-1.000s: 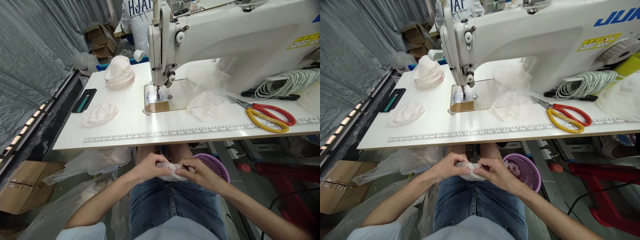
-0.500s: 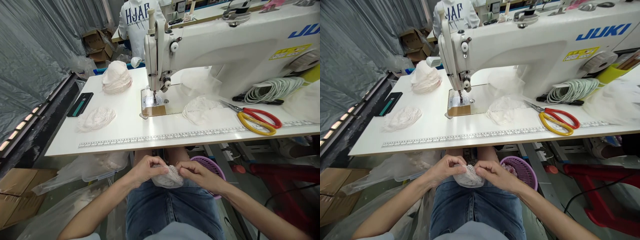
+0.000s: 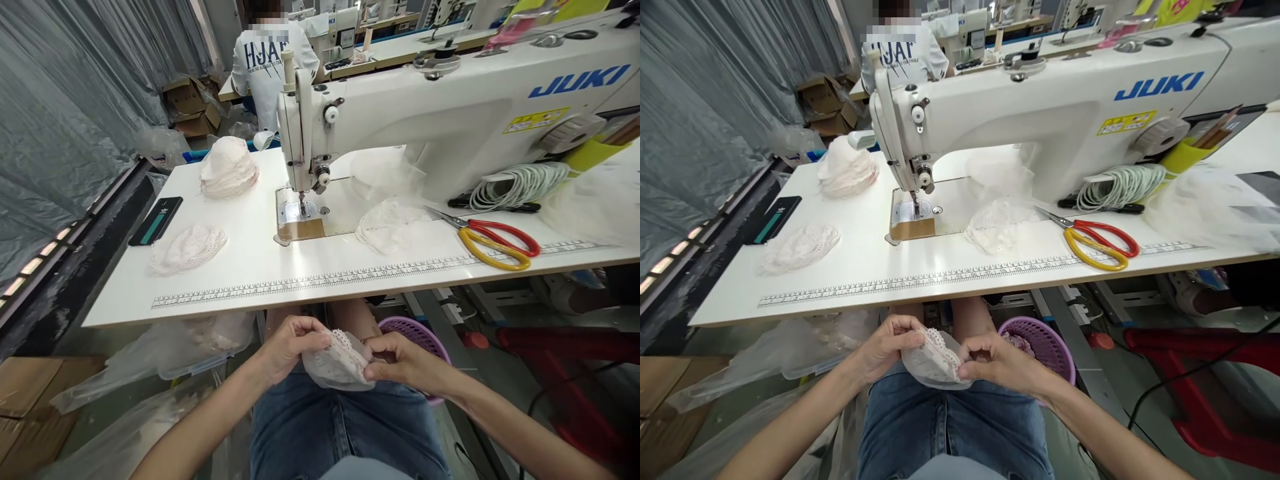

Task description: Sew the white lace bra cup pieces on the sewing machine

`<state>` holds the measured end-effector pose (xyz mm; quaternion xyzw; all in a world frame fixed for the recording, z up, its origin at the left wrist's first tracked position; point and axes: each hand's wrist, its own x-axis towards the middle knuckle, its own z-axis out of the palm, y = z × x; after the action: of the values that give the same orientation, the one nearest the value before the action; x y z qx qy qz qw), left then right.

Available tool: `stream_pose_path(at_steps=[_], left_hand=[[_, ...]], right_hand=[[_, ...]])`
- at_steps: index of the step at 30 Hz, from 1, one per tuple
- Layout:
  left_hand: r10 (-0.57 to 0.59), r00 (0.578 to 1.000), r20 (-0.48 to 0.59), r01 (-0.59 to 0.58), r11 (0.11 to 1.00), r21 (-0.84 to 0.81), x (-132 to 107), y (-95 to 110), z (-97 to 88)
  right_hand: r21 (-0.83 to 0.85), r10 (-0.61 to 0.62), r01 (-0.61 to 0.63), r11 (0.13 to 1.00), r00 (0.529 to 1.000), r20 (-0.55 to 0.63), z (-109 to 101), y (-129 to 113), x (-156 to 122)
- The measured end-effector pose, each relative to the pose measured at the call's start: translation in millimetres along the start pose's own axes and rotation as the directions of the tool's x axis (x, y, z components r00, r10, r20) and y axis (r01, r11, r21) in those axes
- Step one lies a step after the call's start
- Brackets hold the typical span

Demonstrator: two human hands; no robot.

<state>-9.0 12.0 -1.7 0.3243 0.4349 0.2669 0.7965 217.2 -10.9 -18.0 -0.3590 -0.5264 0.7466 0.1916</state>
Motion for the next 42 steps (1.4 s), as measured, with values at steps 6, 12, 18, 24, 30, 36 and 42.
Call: stream_pose_path(at_steps=[6, 12, 18, 24, 30, 36, 42], left_hand=[[0.099, 0.994, 0.037, -0.104, 0.983, 0.153, 0.7, 1.0, 5.1], [0.168, 0.986, 0.007, -0.16, 0.921, 0.354, -2.4, 8.7, 11.3], [0.224, 0.974, 0.023, -0.213, 0.884, 0.417, -4.4, 13.7, 9.5], [0.216, 0.976, -0.001, -0.198, 0.895, 0.4, -4.2, 15.2, 5.3], [0.279, 0.956, -0.094, -0.199, 0.847, 0.492, -24.0, 50.0, -4.0], [0.343, 0.936, 0.08, -0.244, 0.466, 0.85, 1.1, 154.5, -29.3], [0.263, 0.956, 0.13, -0.216, 0.335, 0.917, 92.6, 198.5, -51.9]], right_hand=[[-0.011, -0.099, 0.098, 0.995, 0.994, -0.051, 7.5, -13.8, 8.5], [-0.211, -0.179, 0.136, 0.968, 0.962, -0.204, 15.3, -22.2, 25.0], [-0.349, -0.251, 0.147, 0.926, 0.928, -0.275, 16.9, -34.6, 24.1], [-0.405, -0.288, 0.156, 0.901, 0.912, -0.291, 18.4, -44.3, 30.9], [-0.515, -0.347, 0.187, 0.836, 0.908, -0.234, 25.3, -58.5, 45.5], [-0.626, -0.346, 0.193, 0.755, 0.929, -0.131, 6.8, -102.2, 82.4], [-0.97, -0.591, -0.038, 0.239, 0.787, -0.176, -55.9, -112.4, 108.5]])
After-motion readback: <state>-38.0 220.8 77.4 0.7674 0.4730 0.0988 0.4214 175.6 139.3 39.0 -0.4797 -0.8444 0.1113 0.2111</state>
